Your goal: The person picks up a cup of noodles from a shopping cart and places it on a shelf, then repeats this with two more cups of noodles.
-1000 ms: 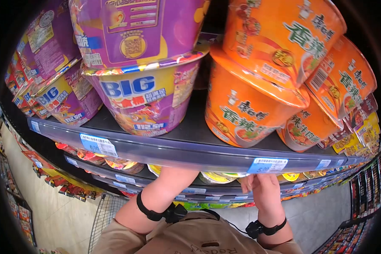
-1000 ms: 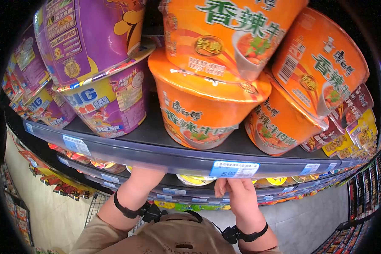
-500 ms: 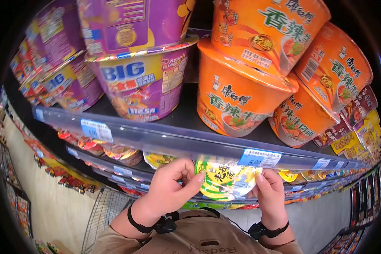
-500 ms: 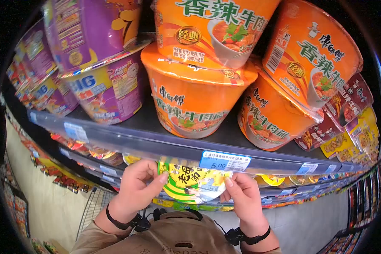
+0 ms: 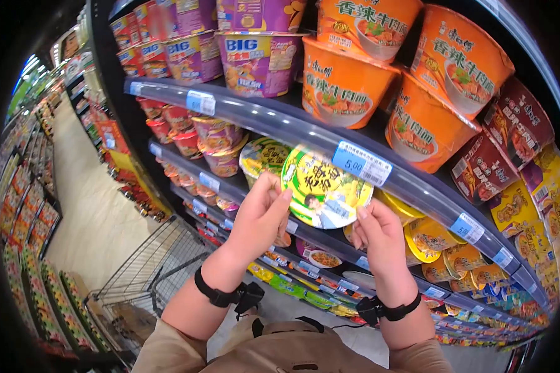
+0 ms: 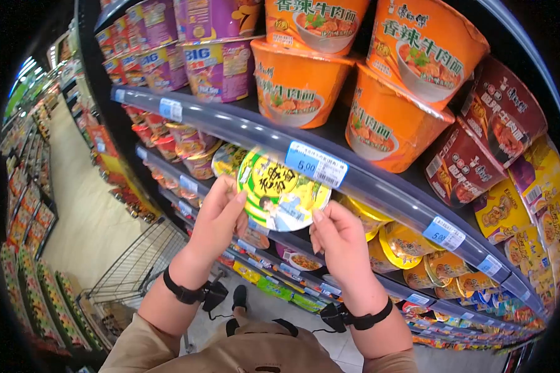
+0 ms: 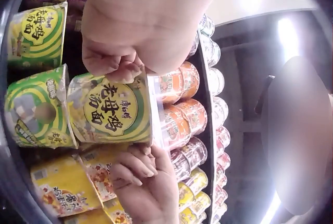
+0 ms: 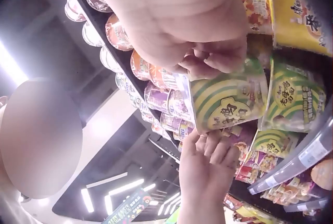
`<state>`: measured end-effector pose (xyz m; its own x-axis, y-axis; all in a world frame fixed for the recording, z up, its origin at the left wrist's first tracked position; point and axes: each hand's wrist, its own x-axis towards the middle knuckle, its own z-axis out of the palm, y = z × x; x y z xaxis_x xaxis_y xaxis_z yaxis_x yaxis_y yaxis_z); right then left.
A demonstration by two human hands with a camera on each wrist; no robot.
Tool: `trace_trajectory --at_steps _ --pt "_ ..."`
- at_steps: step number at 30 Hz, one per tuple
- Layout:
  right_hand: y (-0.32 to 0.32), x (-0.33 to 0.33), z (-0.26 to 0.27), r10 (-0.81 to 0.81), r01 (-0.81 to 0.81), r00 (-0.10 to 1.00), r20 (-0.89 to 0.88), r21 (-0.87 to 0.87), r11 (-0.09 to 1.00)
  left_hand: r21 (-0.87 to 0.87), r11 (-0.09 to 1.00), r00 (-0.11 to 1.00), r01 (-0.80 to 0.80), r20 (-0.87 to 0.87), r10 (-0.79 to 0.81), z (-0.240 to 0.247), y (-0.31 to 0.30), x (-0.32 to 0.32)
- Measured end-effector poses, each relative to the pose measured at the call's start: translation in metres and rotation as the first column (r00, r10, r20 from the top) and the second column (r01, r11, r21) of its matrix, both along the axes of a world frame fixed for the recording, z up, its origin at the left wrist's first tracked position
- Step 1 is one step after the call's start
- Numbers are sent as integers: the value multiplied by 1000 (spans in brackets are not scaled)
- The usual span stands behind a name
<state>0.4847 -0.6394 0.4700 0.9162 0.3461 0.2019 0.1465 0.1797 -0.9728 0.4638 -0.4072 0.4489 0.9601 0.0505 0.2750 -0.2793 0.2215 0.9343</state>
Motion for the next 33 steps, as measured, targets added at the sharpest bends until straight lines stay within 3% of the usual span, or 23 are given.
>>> trace_trajectory --at_steps 6,8,10,15,17,18,22,23,24,27,28,30,33 --pt "-5 -5 0 -20 26 998 -66 97 995 10 999 998 -52 41 51 10 -12 -13" --pt "-11 -13 0 69 -50 991 -113 157 986 35 997 997 -75 17 75 12 -16 -30" --pt "-18 -27 -7 72 -51 989 -129 163 985 197 973 992 -122 -17 128 12 -22 -54" --pt "-43 -68 -42 189 -191 962 -196 13 982 131 985 986 -109 -114 124 -17 -24 -121" --pt "-42 -85 -62 260 -284 930 -259 -61 957 120 990 935 -78 -337 115 -38 -14 -150" --pt "-39 -90 -74 274 -300 924 -267 -63 952 116 989 930 -94 -343 129 -52 -8 -165" --pt "-16 -105 -109 446 -521 830 -335 -180 834 186 980 836 71 -547 43 -100 25 -230" --pt "-5 -109 -112 516 -610 777 -362 -228 759 219 966 796 140 -605 22 -105 33 -247" --pt "7 -114 -116 577 -690 716 -393 -270 671 213 970 788 120 -615 38 -109 40 -263" --pt "55 -134 -128 607 -733 680 -410 -402 550 343 928 727 147 -673 134 -117 62 -312" --pt "73 -144 -130 612 -739 671 -419 -453 499 335 935 719 112 -677 157 -119 71 -326" --pt "107 -166 -133 635 -768 635 -441 -453 454 498 864 709 71 -634 308 -121 89 -358" --pt "154 -202 -132 637 -775 620 -458 -484 406 500 863 719 -70 -574 390 -133 117 -408"
